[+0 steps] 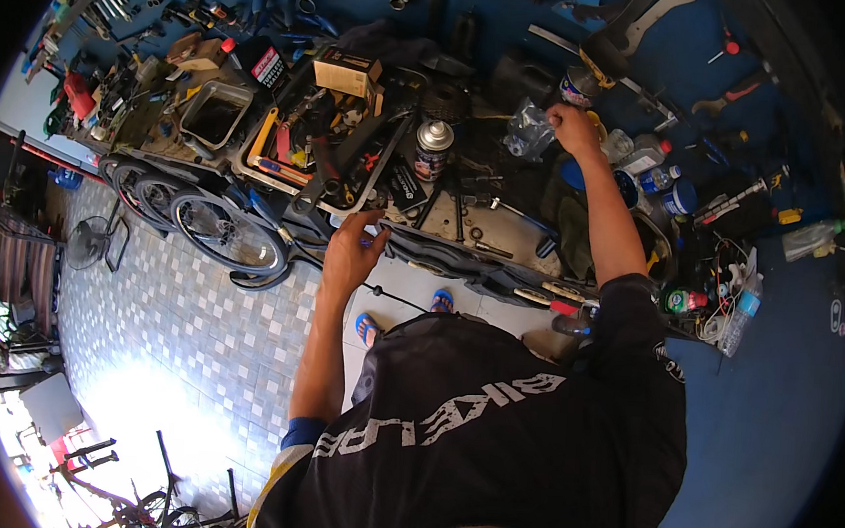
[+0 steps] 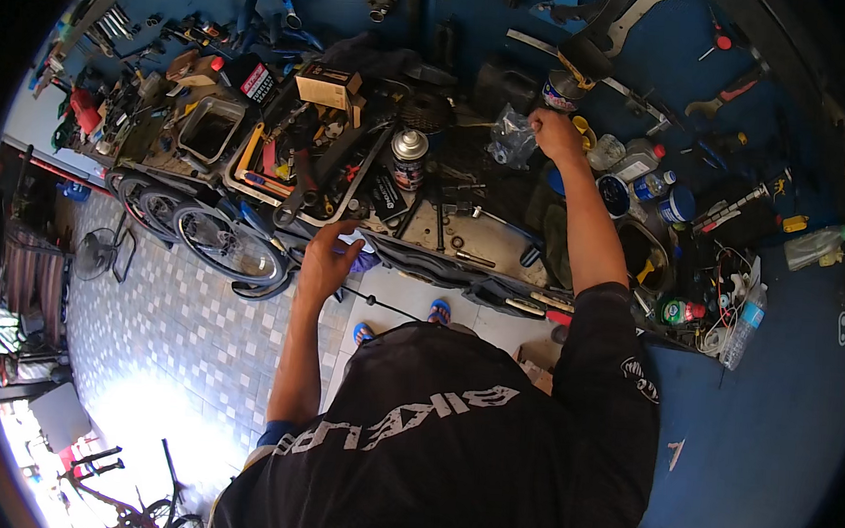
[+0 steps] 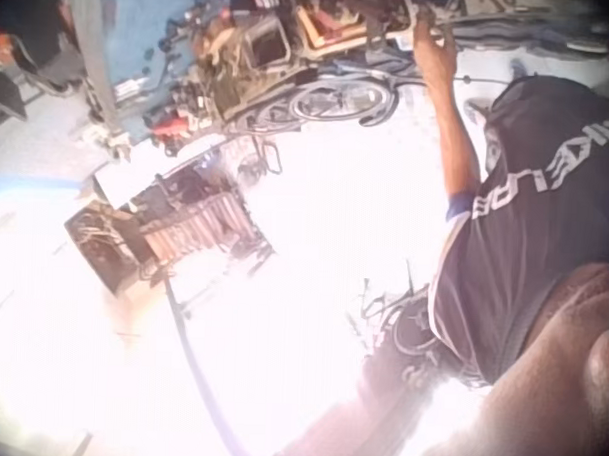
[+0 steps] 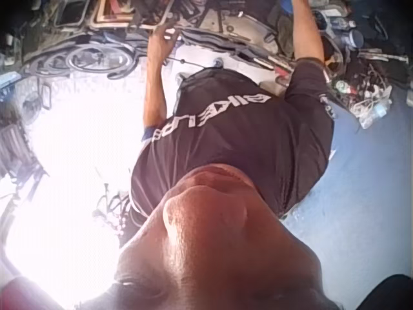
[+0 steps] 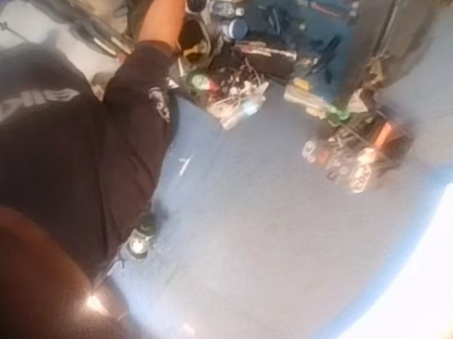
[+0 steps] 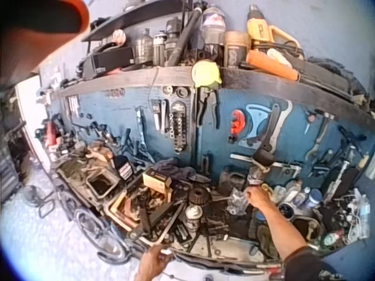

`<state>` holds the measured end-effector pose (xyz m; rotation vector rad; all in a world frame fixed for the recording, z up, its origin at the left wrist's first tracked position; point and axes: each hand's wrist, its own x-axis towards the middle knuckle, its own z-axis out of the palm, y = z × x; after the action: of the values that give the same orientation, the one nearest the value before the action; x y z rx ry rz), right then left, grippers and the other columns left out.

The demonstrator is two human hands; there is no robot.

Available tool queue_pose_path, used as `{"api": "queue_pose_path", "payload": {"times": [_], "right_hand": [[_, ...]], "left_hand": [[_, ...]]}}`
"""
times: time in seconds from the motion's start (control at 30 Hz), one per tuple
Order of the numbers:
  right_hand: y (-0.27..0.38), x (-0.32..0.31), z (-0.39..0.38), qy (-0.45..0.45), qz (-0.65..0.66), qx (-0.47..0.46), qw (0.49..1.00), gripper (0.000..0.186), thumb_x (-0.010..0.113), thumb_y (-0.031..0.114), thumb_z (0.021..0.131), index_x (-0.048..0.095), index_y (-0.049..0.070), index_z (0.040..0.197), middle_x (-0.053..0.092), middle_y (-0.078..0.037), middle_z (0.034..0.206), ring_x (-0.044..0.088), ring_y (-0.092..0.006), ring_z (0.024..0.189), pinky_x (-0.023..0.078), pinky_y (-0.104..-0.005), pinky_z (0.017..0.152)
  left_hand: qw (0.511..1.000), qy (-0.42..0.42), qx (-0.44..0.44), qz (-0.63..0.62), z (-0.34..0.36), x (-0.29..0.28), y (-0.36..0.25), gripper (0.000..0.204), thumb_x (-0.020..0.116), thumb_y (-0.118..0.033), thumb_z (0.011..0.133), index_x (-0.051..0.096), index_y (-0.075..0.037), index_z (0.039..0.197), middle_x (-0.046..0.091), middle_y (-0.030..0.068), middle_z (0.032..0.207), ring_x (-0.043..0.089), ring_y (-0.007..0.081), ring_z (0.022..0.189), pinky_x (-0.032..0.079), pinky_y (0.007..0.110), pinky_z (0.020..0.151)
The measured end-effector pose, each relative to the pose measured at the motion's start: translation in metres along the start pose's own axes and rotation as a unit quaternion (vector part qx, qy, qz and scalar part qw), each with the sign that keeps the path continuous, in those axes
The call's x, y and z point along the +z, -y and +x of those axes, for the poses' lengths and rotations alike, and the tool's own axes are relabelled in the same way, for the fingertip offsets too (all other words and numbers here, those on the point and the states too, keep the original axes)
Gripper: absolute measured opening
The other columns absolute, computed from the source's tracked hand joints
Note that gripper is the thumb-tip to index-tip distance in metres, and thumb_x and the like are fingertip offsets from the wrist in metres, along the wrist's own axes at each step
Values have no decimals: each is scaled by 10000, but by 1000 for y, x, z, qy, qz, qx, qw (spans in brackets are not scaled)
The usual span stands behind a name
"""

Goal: The person inflates a bicycle tire using a floor pump, then removes the valve cap. They walk to a workbench, retrieve a tool, and return to a red bicycle mounted on a stand. The person uses a screwdriver to adjust the seat post and pedals.

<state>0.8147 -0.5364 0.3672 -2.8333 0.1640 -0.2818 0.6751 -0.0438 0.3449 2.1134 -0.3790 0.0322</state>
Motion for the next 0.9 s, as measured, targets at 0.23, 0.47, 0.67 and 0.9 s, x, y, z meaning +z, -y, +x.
{"api": "queue_pose_path", "payload": {"times": [0.23, 0.47, 0.67, 0.9], "right_hand": [[31, -8, -19, -176, 43, -25, 983, 266, 689, 142, 930, 717, 140, 1195, 761, -117, 1031, 703, -366, 1037, 563, -483, 853], [60, -44, -103, -318, 110, 11, 942, 173, 730, 124, 908, 756, 89, 1075, 750, -170, 950, 713, -379, 925, 563, -476, 814], [42, -68, -195, -262, 17, 241, 934, 387, 710, 419, 970, 725, 42, 888, 666, -215, 720, 668, -432, 713, 523, -486, 671], [-49, -121, -243, -405, 1, 195, 893, 811, 602, -96, 818, 490, 219, 1558, 573, -164, 1237, 651, -239, 858, 556, -356, 864]], "left_hand": [[1000, 10, -1, 4, -12, -19, 13, 344, 778, -138, 905, 696, -28, 1221, 718, 161, 1142, 744, 267, 807, 574, 378, 742], [998, 63, 11, -2, -32, -20, 35, 352, 783, -128, 896, 697, -24, 1221, 721, 167, 1124, 740, 293, 823, 572, 379, 720], [980, 193, -14, -37, -59, -9, 69, 366, 799, -122, 887, 705, -36, 1229, 721, 172, 1172, 735, 283, 813, 587, 372, 703], [947, 318, 31, 38, -56, 7, 73, 363, 801, -193, 889, 715, -50, 1212, 731, 174, 1127, 726, 293, 845, 575, 396, 765]]}}
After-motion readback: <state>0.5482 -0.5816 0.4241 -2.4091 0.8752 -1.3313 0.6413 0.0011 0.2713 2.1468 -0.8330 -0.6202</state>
